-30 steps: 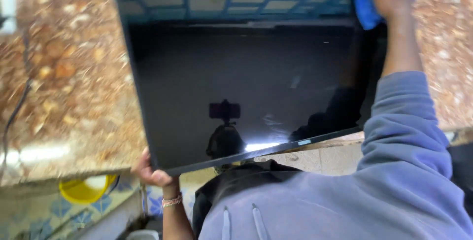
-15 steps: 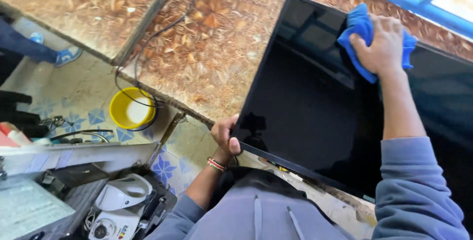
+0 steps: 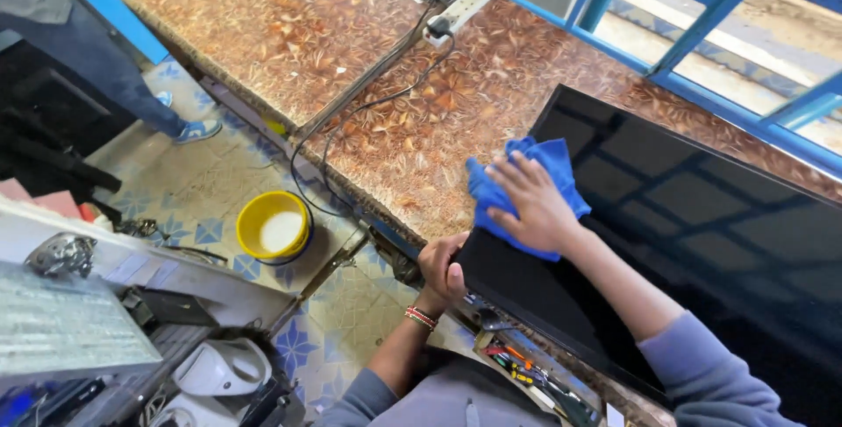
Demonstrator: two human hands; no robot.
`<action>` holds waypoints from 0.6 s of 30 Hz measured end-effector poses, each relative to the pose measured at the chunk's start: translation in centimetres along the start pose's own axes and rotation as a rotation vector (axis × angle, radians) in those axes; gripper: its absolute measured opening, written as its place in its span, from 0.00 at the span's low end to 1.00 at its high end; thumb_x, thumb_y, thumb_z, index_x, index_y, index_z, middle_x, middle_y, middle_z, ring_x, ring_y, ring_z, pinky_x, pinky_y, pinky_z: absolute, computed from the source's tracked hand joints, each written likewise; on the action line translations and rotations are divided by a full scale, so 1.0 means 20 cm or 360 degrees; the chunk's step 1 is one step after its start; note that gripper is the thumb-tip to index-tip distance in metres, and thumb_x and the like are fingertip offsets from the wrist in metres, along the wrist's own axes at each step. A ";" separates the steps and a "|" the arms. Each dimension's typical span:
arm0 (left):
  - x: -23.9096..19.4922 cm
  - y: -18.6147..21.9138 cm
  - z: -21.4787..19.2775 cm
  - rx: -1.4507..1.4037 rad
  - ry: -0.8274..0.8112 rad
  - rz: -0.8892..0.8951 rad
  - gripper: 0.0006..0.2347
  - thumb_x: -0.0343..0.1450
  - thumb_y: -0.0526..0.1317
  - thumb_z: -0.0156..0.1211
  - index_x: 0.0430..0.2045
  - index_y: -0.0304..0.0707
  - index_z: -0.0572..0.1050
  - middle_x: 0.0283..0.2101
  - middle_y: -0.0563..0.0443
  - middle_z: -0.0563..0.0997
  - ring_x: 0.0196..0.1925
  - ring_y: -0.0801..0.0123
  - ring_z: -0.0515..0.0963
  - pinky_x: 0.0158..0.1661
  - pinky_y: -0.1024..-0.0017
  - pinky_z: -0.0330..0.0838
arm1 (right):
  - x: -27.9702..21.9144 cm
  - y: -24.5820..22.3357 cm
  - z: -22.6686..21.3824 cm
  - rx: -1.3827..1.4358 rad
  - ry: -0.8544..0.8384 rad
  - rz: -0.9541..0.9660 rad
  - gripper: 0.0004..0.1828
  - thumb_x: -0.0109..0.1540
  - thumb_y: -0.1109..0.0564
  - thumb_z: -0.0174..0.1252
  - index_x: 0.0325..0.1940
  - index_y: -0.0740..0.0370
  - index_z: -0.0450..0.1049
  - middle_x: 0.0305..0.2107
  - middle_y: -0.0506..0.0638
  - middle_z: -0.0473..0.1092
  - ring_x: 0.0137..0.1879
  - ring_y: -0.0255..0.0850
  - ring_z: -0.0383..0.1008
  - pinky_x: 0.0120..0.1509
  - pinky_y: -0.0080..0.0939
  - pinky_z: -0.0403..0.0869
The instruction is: The person wipes the front screen of a flat-screen TV with a blue cloth, then flips the TV over and wipes the back panel and sides. The TV is placed on a patterned countertop in a room with tiled flooring and various tools nearby.
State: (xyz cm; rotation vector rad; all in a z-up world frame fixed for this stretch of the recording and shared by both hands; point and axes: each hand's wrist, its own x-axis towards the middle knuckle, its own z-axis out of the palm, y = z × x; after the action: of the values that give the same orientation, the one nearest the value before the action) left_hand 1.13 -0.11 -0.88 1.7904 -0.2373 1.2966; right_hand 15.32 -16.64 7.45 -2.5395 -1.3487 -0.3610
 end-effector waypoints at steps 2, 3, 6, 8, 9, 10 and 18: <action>-0.02 -0.01 0.00 0.0028 0.0005 0.0028 0.30 0.74 0.57 0.30 0.39 0.32 0.81 0.17 0.49 0.73 0.19 0.54 0.78 0.28 0.66 0.75 | -0.14 -0.22 -0.12 0.0152 -0.0059 -0.0151 0.42 0.63 0.33 0.56 0.78 0.50 0.59 0.73 0.54 0.59 0.78 0.61 0.51 0.78 0.61 0.54; -0.06 -0.05 0.00 0.0008 0.0003 0.0038 0.30 0.74 0.57 0.30 0.39 0.32 0.81 0.17 0.49 0.73 0.19 0.54 0.78 0.28 0.66 0.75 | -0.22 -0.30 -0.15 0.0136 -0.0051 -0.0138 0.42 0.63 0.33 0.56 0.78 0.50 0.59 0.73 0.54 0.59 0.78 0.61 0.51 0.78 0.61 0.54; -0.12 -0.09 -0.01 -0.0010 -0.0049 0.0052 0.29 0.74 0.60 0.31 0.34 0.33 0.78 0.16 0.48 0.70 0.18 0.50 0.76 0.26 0.65 0.74 | -0.43 -0.50 -0.25 0.0212 -0.0155 -0.0127 0.44 0.65 0.34 0.53 0.81 0.51 0.53 0.76 0.52 0.51 0.81 0.59 0.44 0.77 0.61 0.50; -0.09 -0.01 -0.05 0.0027 -0.0272 -0.0211 0.26 0.77 0.58 0.30 0.40 0.35 0.74 0.24 0.49 0.73 0.22 0.59 0.72 0.27 0.62 0.64 | -0.57 -0.57 -0.30 0.0337 -0.0266 -0.0044 0.38 0.69 0.37 0.46 0.79 0.56 0.54 0.76 0.55 0.50 0.83 0.56 0.39 0.80 0.61 0.39; -0.09 0.01 -0.06 0.0022 -0.0273 -0.0212 0.26 0.77 0.58 0.30 0.40 0.35 0.74 0.24 0.49 0.73 0.22 0.59 0.72 0.27 0.62 0.64 | -0.65 -0.59 -0.31 0.0334 -0.0267 -0.0039 0.38 0.69 0.37 0.46 0.79 0.56 0.54 0.76 0.55 0.50 0.83 0.56 0.39 0.80 0.61 0.39; -0.08 0.03 -0.08 0.0016 -0.0301 -0.0259 0.24 0.77 0.56 0.34 0.43 0.36 0.76 0.26 0.49 0.75 0.24 0.62 0.74 0.29 0.64 0.67 | -0.74 -0.60 -0.31 0.0205 -0.0213 0.0101 0.41 0.66 0.38 0.52 0.80 0.52 0.53 0.77 0.52 0.49 0.83 0.53 0.38 0.81 0.58 0.41; -0.05 0.09 -0.15 -0.0054 -0.0431 -0.0490 0.20 0.76 0.54 0.44 0.49 0.39 0.77 0.34 0.50 0.81 0.30 0.66 0.79 0.33 0.68 0.73 | -1.56 -0.38 -0.24 -0.0409 0.0505 0.1039 0.37 0.58 0.42 0.59 0.71 0.51 0.70 0.71 0.53 0.66 0.79 0.56 0.63 0.83 0.54 0.60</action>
State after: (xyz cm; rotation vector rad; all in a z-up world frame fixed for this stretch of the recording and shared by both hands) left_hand -2.26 0.74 -0.55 1.8854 -0.1242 0.8303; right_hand -8.47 -38.32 2.54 -2.7825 -0.3429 -0.7873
